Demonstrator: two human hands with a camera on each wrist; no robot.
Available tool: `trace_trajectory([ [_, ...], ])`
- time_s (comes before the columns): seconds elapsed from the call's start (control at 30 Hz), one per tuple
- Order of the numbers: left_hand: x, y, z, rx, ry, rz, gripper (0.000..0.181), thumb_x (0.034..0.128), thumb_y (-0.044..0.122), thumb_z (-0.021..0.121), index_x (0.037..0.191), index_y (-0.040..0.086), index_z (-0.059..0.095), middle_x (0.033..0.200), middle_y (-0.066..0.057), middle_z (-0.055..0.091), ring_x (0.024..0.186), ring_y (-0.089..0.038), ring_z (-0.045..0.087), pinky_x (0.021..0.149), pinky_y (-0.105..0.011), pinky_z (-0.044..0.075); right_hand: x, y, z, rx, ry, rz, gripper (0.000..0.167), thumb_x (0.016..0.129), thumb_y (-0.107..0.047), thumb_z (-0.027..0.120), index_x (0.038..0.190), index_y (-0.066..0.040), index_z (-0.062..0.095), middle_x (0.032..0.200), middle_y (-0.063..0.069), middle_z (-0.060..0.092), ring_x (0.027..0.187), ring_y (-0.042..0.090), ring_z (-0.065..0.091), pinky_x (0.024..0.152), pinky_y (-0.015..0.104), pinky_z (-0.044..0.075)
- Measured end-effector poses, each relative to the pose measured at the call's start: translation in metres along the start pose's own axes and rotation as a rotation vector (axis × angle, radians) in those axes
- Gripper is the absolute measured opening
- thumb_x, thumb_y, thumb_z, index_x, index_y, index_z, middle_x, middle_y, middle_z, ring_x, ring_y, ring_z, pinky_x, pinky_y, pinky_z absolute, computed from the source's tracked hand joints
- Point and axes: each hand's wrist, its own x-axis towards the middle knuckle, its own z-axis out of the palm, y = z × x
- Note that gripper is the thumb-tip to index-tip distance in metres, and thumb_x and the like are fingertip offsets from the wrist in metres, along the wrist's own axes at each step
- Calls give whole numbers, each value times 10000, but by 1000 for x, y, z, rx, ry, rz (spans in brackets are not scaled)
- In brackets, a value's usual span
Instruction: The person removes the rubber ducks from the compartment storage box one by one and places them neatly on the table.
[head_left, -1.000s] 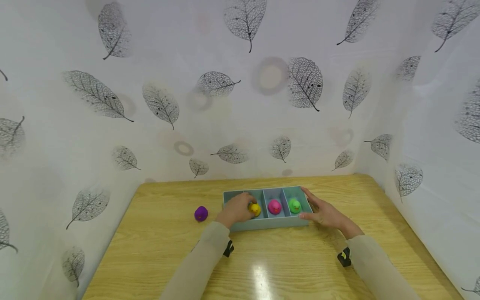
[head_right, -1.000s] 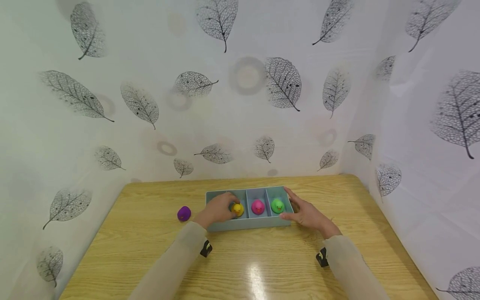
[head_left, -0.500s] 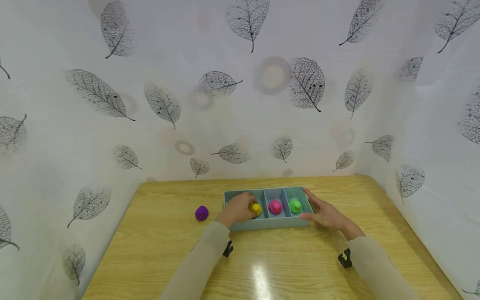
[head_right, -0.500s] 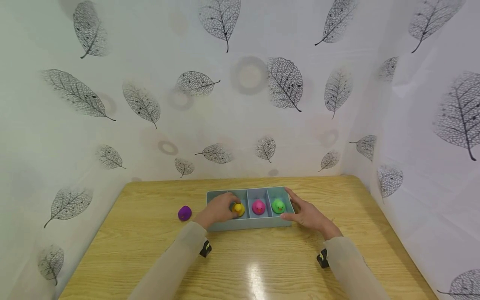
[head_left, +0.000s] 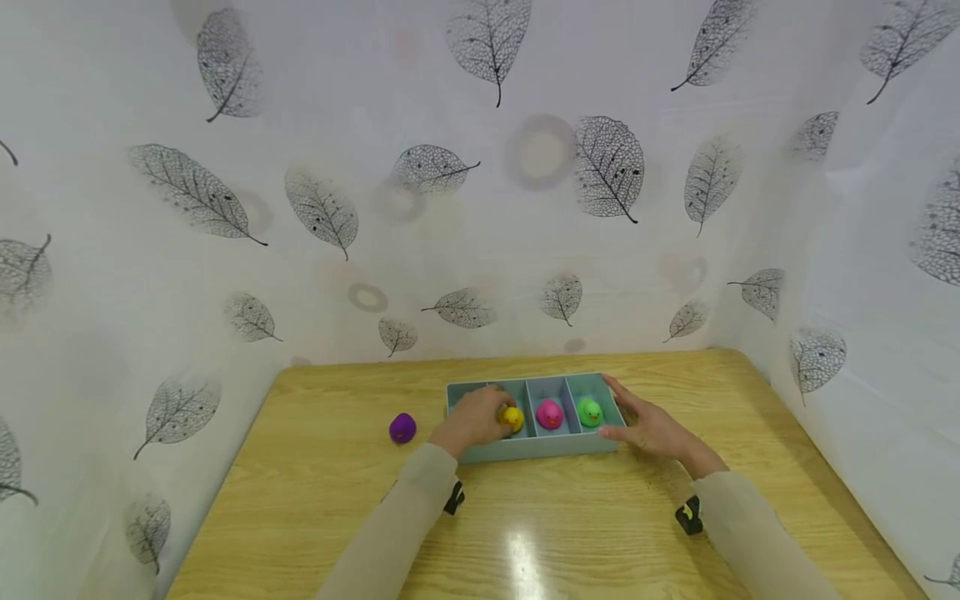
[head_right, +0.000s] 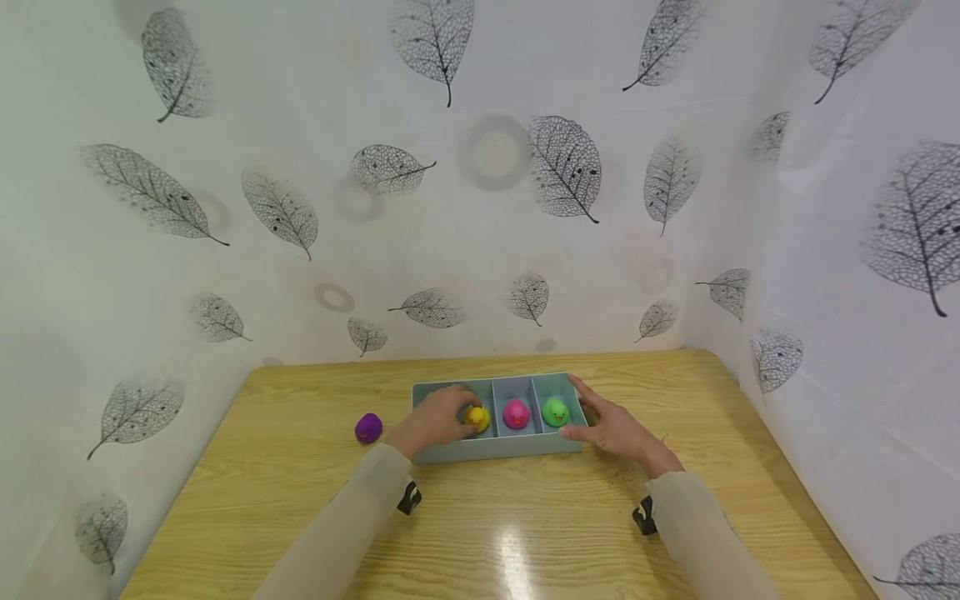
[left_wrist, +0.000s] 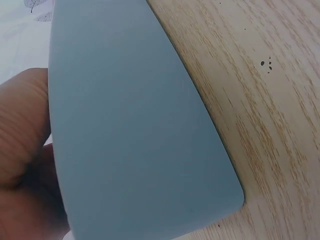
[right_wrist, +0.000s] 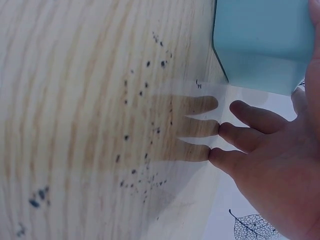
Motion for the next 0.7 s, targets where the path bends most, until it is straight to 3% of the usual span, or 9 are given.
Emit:
trace_trajectory([
  [0.33,-4,-2,-7,-83,5,43,419,919,217,802,1309,90,714,1347,-108,704,1263,-319,648,1107,-501,520,-1,2,1,26,-2,15,1007,966,-508,730,1693,-402,41,1719,267,226,1533,514,330,1183,719,335],
  [0.7,-17,-4,-28,-274,23,58,457,943,174,760,1372,46,665,1370,-170,685,1245,-349,645,1096,-511,528,-1,1,0,-3,6,6,1015,965,-512,730,1697,-392,36,1662,322,315,1504,536,368,1163,739,342],
])
